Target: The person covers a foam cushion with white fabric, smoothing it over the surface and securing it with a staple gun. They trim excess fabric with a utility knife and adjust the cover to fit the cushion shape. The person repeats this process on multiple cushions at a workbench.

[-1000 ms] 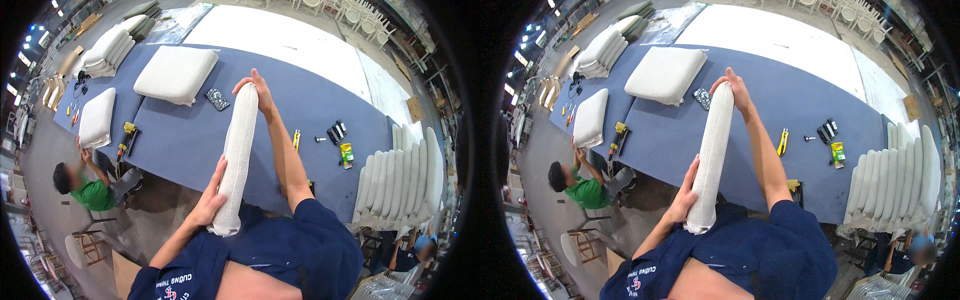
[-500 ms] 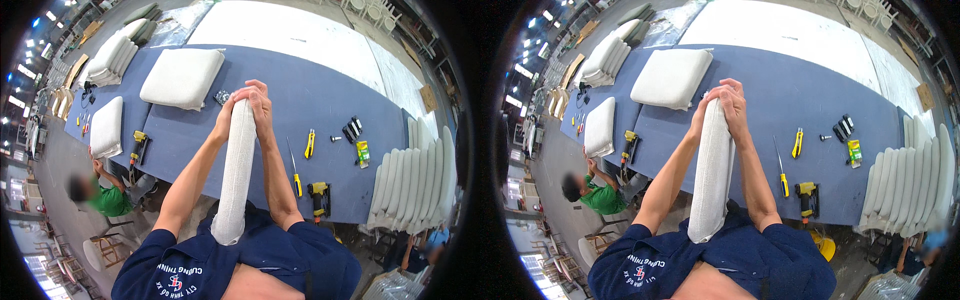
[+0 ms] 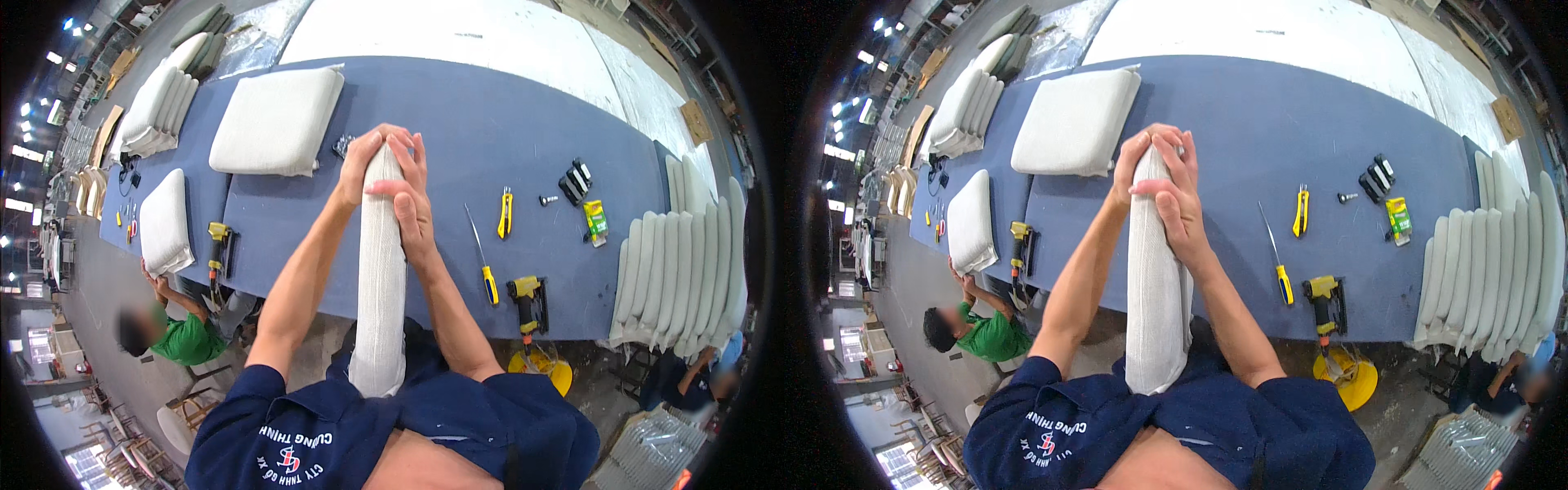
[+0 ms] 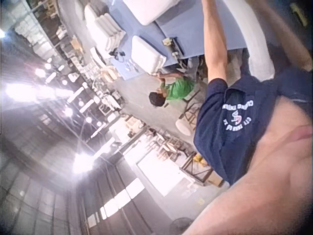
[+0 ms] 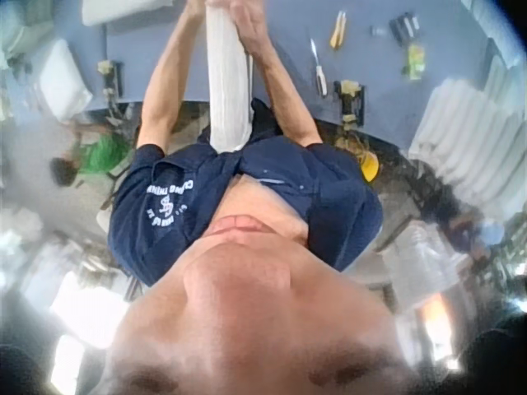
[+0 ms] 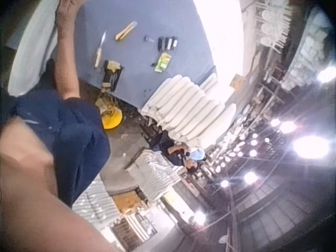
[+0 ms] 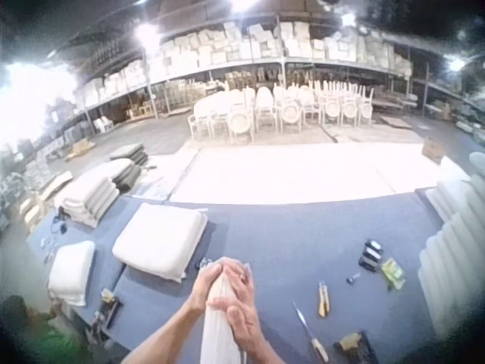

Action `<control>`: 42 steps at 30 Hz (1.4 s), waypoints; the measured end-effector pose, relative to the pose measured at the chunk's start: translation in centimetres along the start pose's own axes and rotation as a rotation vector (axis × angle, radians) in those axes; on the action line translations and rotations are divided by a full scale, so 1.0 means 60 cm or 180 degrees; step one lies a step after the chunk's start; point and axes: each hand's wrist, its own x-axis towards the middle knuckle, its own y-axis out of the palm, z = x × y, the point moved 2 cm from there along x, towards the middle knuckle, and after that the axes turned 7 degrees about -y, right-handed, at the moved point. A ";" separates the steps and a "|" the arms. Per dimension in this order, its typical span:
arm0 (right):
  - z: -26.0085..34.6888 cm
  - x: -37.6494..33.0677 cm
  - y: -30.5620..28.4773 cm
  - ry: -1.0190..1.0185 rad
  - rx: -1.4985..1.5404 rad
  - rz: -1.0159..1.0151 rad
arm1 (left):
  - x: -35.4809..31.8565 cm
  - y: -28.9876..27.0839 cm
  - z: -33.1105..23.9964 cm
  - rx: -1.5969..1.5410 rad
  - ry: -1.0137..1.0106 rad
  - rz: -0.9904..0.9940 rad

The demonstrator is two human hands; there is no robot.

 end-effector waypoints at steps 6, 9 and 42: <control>0.014 0.005 -0.005 -0.0060 -0.0652 0.0318 | 0.036 -0.023 -0.025 0.0612 -0.0280 0.0709; 0.027 0.032 -0.030 -0.0148 -0.0795 0.0599 | 0.041 -0.022 -0.035 0.0818 -0.0518 0.0690; 0.092 0.019 0.040 -0.0708 -0.0138 0.1160 | -0.019 -0.051 -0.038 -0.0121 -0.0166 -0.0241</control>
